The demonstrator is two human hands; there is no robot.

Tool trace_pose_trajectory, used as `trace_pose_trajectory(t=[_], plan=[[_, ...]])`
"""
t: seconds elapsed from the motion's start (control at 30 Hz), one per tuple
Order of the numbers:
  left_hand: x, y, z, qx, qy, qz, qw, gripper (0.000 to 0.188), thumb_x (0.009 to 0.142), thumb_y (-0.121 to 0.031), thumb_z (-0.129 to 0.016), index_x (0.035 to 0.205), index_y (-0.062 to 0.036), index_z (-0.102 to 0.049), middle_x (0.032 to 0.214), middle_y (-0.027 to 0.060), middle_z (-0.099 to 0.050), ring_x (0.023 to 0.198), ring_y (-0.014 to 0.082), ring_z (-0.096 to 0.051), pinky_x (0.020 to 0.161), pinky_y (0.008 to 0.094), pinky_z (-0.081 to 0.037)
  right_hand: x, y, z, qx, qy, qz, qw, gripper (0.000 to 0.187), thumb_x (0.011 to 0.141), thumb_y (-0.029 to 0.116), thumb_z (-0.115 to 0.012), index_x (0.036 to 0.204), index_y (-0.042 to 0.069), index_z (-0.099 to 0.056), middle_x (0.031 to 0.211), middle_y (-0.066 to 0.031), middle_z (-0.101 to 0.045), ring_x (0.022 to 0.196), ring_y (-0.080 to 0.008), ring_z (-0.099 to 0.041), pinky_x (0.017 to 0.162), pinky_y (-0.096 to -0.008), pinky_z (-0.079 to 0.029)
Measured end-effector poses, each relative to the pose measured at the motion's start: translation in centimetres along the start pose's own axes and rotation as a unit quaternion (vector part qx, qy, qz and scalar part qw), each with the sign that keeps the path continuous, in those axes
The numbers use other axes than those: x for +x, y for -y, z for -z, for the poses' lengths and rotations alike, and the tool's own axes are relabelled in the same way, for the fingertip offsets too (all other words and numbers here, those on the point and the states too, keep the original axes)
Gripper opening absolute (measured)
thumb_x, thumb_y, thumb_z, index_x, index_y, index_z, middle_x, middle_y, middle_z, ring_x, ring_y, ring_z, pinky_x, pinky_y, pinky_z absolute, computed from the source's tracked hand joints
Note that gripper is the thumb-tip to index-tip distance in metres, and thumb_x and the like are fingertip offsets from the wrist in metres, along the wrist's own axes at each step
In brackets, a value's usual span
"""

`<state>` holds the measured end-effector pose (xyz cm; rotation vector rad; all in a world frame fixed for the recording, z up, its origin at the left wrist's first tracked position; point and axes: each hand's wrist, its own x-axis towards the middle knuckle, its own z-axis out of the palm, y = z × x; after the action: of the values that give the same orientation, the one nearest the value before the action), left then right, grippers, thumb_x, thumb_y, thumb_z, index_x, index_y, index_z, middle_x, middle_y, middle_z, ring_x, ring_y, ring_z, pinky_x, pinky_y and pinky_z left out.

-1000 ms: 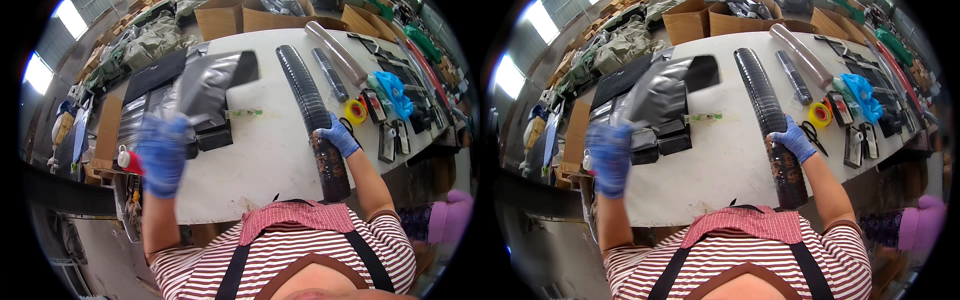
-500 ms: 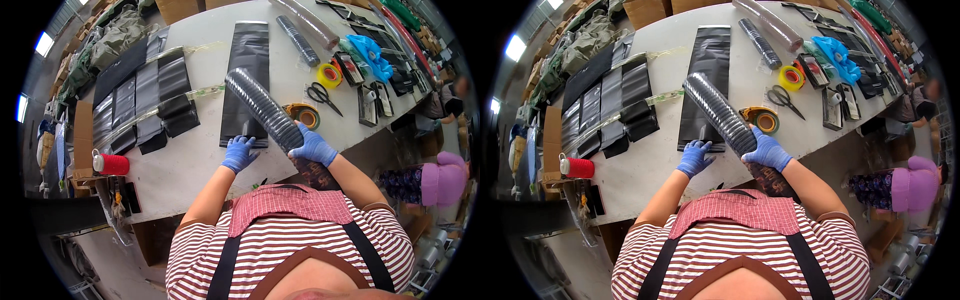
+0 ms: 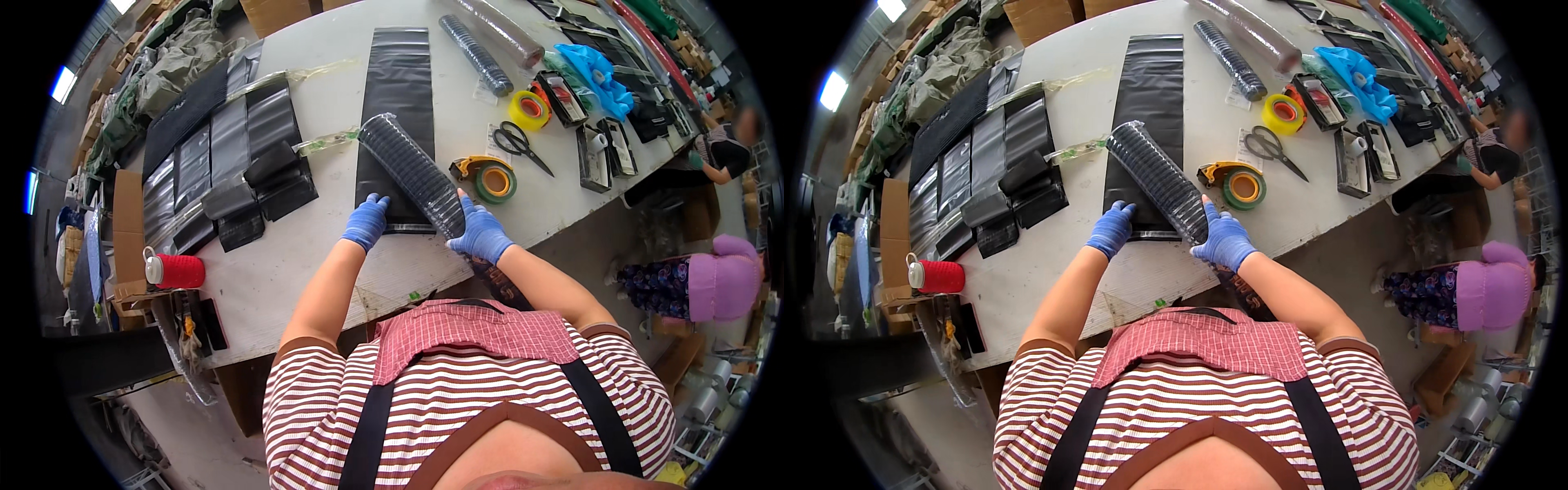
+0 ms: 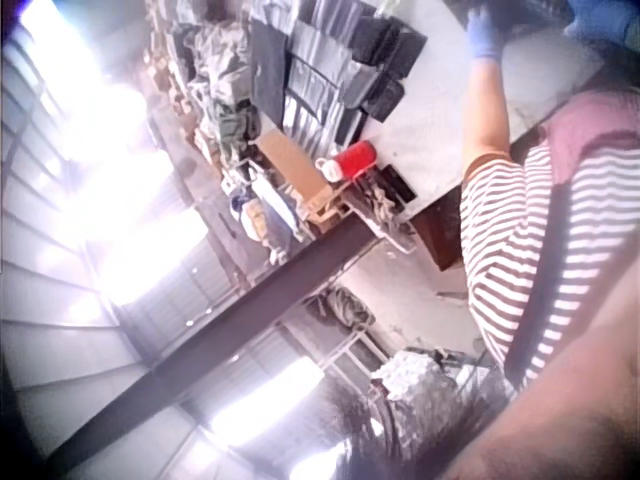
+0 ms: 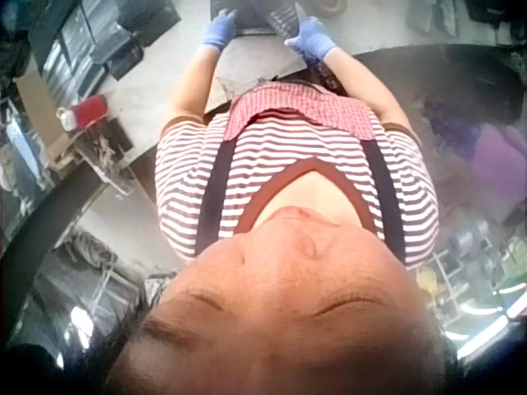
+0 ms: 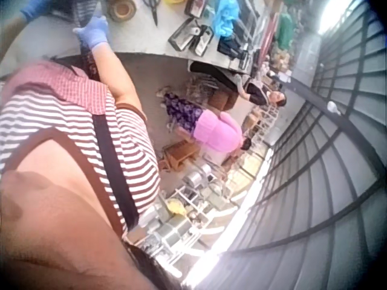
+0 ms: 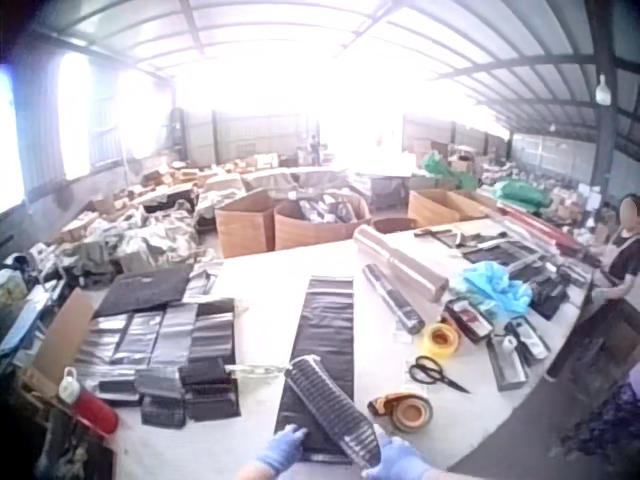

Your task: The person packs various items into gray and black plastic sleeves, sealing them with tape and applying shipping labels by hand.

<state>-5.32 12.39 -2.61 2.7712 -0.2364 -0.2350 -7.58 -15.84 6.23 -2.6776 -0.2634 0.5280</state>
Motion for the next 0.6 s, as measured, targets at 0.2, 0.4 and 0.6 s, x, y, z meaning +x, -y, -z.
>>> trace_pose_trajectory(t=[0.2, 0.4, 0.6], plan=[[-0.5, -0.8, 1.3, 0.024, -0.01, -0.102, 0.994, 0.019, 0.089, -0.018, -0.058, 0.106, -0.0104, -0.062, 0.117, 0.0154, -0.057, 0.094, 0.0357, -0.064, 0.08, 0.0461, -0.054, -3.3, -2.3, 1.7, 0.111, 0.007, 0.045, 0.993, 0.11, 0.062, 0.036, -0.082, 0.15, 0.008, -0.023, 0.116, -0.027, -0.06, 0.108, -0.0395, -0.059, 0.094, -0.0415, -0.048], [-0.1, 0.4, 0.1, 0.058, -0.015, -0.125, 0.99, 0.012, 0.089, -0.022, -0.058, 0.095, -0.0131, -0.064, 0.102, 0.0112, -0.06, 0.083, 0.0347, -0.065, 0.071, 0.0465, -0.055, -7.9, -3.6, 2.6, 0.168, 0.009, 0.096, 0.981, 0.111, 0.058, 0.034, -0.083, 0.149, 0.007, -0.026, 0.118, -0.025, -0.059, 0.108, -0.0383, -0.06, 0.094, -0.0401, -0.048], [0.4, -0.6, -0.3, 0.026, -0.052, -0.088, 0.994, 0.017, 0.091, -0.022, -0.055, 0.1, -0.0124, -0.066, 0.103, 0.013, -0.062, 0.082, 0.0335, -0.067, 0.069, 0.0451, -0.056, -9.3, -4.2, 2.2, 0.181, -0.002, 0.122, 0.976, 0.111, 0.058, 0.034, -0.084, 0.149, 0.005, -0.027, 0.122, -0.0249, -0.058, 0.112, -0.0375, -0.058, 0.096, -0.0387, -0.047]])
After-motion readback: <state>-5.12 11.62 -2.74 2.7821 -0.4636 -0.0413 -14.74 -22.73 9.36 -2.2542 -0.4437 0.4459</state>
